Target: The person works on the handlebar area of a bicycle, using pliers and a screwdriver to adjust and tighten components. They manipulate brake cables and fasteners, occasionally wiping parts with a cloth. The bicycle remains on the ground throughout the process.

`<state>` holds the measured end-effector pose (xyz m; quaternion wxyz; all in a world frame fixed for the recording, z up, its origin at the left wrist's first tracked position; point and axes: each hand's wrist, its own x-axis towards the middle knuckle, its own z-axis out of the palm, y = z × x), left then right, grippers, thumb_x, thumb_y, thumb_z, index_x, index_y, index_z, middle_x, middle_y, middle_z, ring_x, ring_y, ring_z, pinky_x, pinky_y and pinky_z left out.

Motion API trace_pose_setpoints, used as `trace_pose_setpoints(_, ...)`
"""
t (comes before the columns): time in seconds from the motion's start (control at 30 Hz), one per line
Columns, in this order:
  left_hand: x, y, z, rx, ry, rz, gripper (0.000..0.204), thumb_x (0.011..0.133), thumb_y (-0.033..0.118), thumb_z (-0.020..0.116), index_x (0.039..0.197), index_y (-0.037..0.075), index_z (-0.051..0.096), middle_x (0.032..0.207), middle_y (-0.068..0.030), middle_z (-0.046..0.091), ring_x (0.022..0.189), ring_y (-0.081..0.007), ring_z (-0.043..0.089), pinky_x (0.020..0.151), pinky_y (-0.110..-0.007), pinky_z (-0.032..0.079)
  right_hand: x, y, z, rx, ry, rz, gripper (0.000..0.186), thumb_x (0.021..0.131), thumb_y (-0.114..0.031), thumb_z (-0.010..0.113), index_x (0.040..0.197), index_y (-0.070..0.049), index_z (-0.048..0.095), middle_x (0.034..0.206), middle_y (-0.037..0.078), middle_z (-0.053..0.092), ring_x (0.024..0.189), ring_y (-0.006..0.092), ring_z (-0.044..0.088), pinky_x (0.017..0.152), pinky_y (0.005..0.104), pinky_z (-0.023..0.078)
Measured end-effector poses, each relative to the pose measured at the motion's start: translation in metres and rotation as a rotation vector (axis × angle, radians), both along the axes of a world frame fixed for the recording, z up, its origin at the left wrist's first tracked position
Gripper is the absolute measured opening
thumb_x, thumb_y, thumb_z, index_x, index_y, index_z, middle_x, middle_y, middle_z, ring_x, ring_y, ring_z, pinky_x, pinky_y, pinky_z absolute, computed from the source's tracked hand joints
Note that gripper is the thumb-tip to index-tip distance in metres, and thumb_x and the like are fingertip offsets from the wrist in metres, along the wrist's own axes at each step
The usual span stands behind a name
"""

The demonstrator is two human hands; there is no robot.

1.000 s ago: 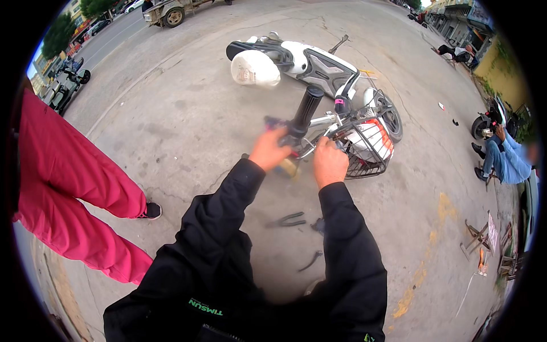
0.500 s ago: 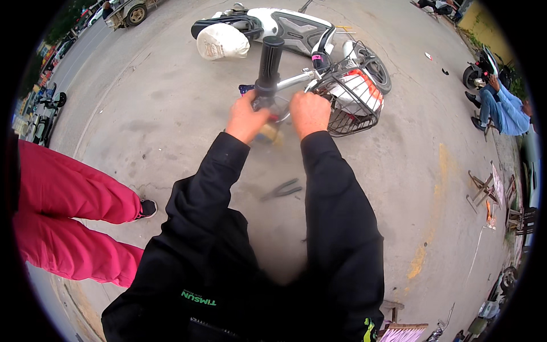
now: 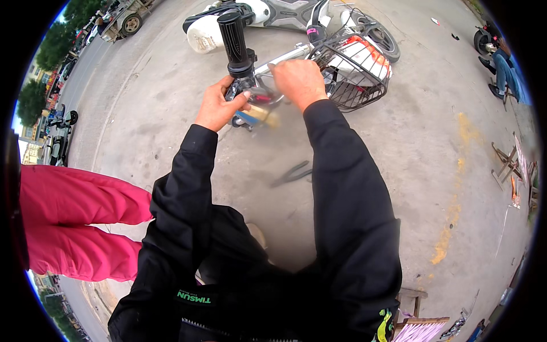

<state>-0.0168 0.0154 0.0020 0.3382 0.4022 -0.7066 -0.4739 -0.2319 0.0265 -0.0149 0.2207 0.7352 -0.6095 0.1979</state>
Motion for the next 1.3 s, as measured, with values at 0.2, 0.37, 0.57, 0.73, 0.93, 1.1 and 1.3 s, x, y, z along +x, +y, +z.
trace_pose_setpoints(0.2, 0.003, -0.005, 0.000, 0.023, 0.035, -0.061, 0.047, 0.077, 0.002, 0.068, 0.122, -0.007, 0.061, 0.105, -0.0097, 0.068, 0.090, -0.0132, 0.065, 0.082, -0.029, 0.052, -0.007, -0.008, -0.004, -0.062, 0.000, 0.099, 0.045, 0.099, -0.036, 0.056, 0.064, -0.008, 0.062, 0.054, 0.011, 0.063, 0.048, 0.0274, 0.065, 0.045, 0.0372, 0.051)
trace_pose_setpoints(0.37, 0.007, -0.010, 0.002, 0.081, 0.020, -0.088, 0.051, 0.074, -0.001, 0.069, 0.124, -0.006, 0.060, 0.105, -0.0072, 0.068, 0.095, -0.0117, 0.062, 0.085, -0.028, 0.051, -0.013, -0.017, -0.015, -0.149, -0.007, 0.174, 0.040, 0.096, -0.033, 0.062, 0.065, -0.008, 0.058, 0.053, 0.009, 0.061, 0.046, 0.0249, 0.063, 0.044, 0.0348, 0.050)
trace_pose_setpoints(0.57, 0.006, -0.008, 0.008, 0.134, -0.002, -0.130, 0.057, 0.071, -0.004, 0.070, 0.127, -0.005, 0.057, 0.109, -0.0068, 0.067, 0.095, -0.0118, 0.061, 0.086, -0.029, 0.051, -0.022, -0.019, -0.016, -0.165, 0.023, 0.268, 0.032, 0.092, -0.030, 0.064, 0.069, -0.009, 0.060, 0.056, 0.007, 0.060, 0.049, 0.0239, 0.062, 0.046, 0.0349, 0.050)
trace_pose_setpoints(0.73, 0.010, -0.007, 0.015, 0.170, -0.050, -0.142, 0.061, 0.070, -0.007, 0.070, 0.129, -0.004, 0.056, 0.113, -0.0061, 0.065, 0.098, -0.0117, 0.061, 0.087, -0.029, 0.051, -0.027, -0.027, -0.018, -0.080, -0.016, 0.311, 0.022, 0.091, -0.027, 0.061, 0.080, -0.009, 0.069, 0.064, 0.009, 0.066, 0.058, 0.0252, 0.067, 0.053, 0.0366, 0.054)
trace_pose_setpoints(0.93, 0.006, -0.006, 0.023, 0.202, -0.030, -0.135, 0.057, 0.074, -0.004, 0.067, 0.130, -0.003, 0.057, 0.109, -0.0056, 0.066, 0.096, -0.0122, 0.061, 0.087, -0.028, 0.050, -0.021, -0.031, -0.024, -0.109, -0.118, 0.326, 0.031, 0.091, -0.031, 0.066, 0.070, -0.007, 0.065, 0.062, 0.011, 0.066, 0.054, 0.0268, 0.065, 0.048, 0.0375, 0.050)
trace_pose_setpoints(1.1, -0.003, 0.005, 0.017, 0.037, -0.070, 0.009, 0.048, 0.080, 0.005, 0.067, 0.127, -0.001, 0.061, 0.101, -0.0064, 0.067, 0.080, -0.0095, 0.063, 0.069, -0.026, 0.051, -0.018, -0.010, 0.008, 0.092, -0.067, 0.188, 0.035, 0.093, -0.033, 0.062, 0.071, -0.007, 0.071, 0.065, 0.012, 0.068, 0.061, 0.0298, 0.069, 0.054, 0.0402, 0.054)
trace_pose_setpoints(1.3, -0.006, 0.002, 0.002, 0.029, -0.060, 0.114, 0.044, 0.082, 0.008, 0.072, 0.124, -0.001, 0.063, 0.089, -0.0044, 0.066, 0.066, -0.0081, 0.059, 0.062, -0.025, 0.050, -0.002, -0.003, 0.006, 0.249, 0.020, 0.066, 0.017, 0.087, -0.025, 0.062, 0.084, -0.018, 0.077, 0.076, 0.008, 0.072, 0.072, 0.0259, 0.073, 0.063, 0.0395, 0.058)
